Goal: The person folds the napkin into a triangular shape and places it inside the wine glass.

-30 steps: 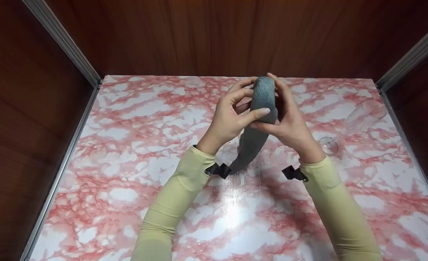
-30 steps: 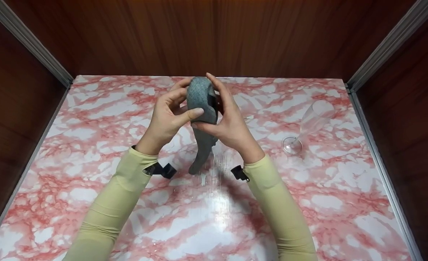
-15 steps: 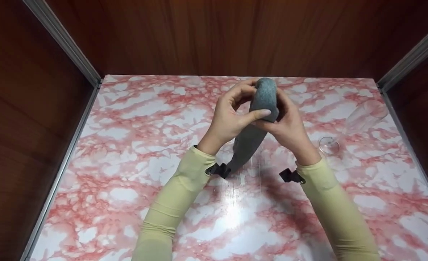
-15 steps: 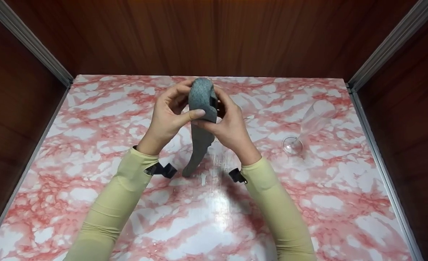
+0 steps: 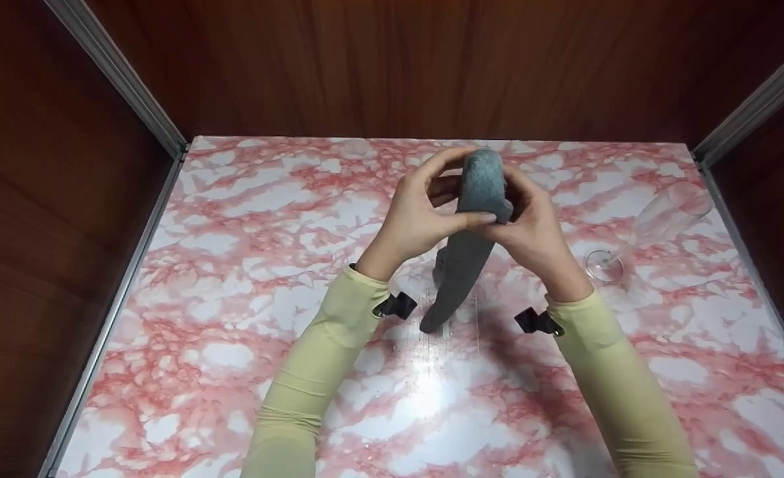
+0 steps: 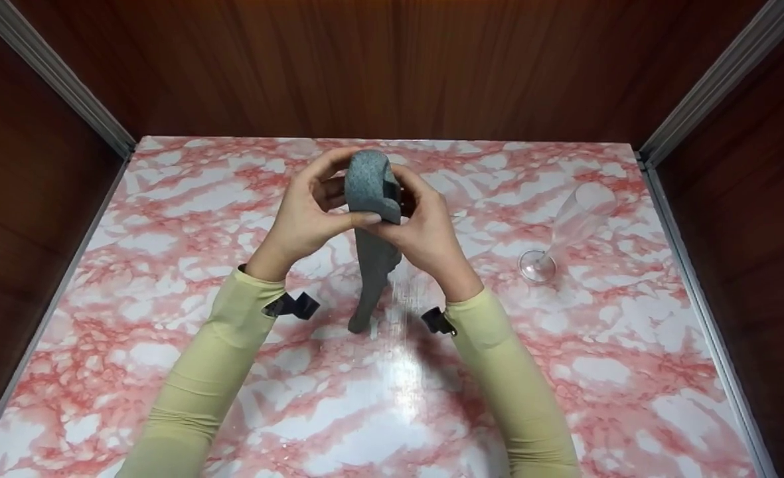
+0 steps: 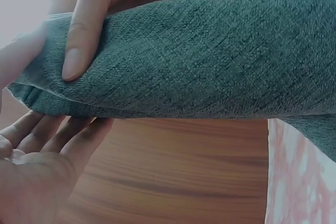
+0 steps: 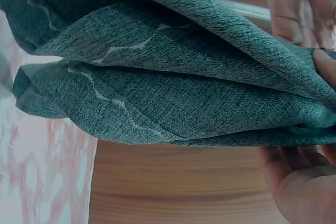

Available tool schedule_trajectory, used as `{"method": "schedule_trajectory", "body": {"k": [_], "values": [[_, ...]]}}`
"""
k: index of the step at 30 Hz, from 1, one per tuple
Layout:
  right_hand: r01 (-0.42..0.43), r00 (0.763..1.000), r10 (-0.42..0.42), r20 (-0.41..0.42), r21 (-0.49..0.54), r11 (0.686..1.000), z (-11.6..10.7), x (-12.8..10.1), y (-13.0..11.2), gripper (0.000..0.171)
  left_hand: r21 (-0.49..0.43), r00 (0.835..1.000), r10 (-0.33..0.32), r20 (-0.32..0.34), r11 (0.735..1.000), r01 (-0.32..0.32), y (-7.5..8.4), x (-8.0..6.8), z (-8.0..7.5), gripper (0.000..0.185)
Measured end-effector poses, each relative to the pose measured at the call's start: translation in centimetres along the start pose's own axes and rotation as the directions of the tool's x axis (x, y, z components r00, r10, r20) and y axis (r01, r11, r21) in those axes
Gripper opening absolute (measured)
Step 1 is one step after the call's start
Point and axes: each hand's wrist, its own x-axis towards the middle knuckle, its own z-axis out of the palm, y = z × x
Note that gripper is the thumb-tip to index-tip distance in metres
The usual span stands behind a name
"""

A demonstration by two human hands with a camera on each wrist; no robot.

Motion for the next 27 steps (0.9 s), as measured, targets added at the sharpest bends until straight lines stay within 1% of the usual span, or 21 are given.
{"method": "schedule_trajectory", "body": {"k": [1,2,5,8,13,19,23,27], "values": [[-0.009,1.000,0.009,0.006,0.003,1.000,-0.01,0.01,0.01,0.057,-0.005,1.000,-0.002,-0.007,1.000,0.002,0.00,-0.02,0.06,0.070],[-0.017,1.000,0.017,0.013,0.005,1.000,-0.01,0.01,0.05,0.058,0.002,1.000,-0.004,-0.017,1.000,0.004,0.43,-0.12,0.17,0.069],[-0.023,0.999,0.023,0.038,0.012,1.000,0.02,0.01,0.27,0.061,0.046,0.999,0.033,-0.044,0.998,-0.031,0.52,-0.21,0.29,0.066],[-0.031,0.997,0.030,0.065,0.018,0.999,0.05,-0.02,0.51,0.061,0.067,0.997,0.047,-0.056,0.997,-0.044,0.65,-0.19,0.32,0.064],[-0.046,0.995,0.043,0.092,0.028,0.999,-0.05,-0.15,0.63,0.058,0.055,0.997,0.045,-0.058,0.998,-0.042,0.72,-0.12,0.36,0.061],[-0.079,0.989,0.073,0.129,0.039,0.996,-0.01,-0.23,0.67,0.067,0.064,0.996,0.057,-0.074,0.997,-0.052,0.46,-0.12,0.26,0.061],[-0.071,0.988,0.070,0.137,0.004,0.997,0.00,-0.39,0.69,0.072,0.048,0.996,0.053,-0.076,0.998,-0.050,0.35,-0.10,0.20,0.061],[-0.037,0.988,0.044,0.145,-0.052,0.998,0.10,-0.52,0.76,0.071,0.036,0.995,0.064,-0.074,0.997,-0.062,0.43,-0.04,0.19,0.061]]}}
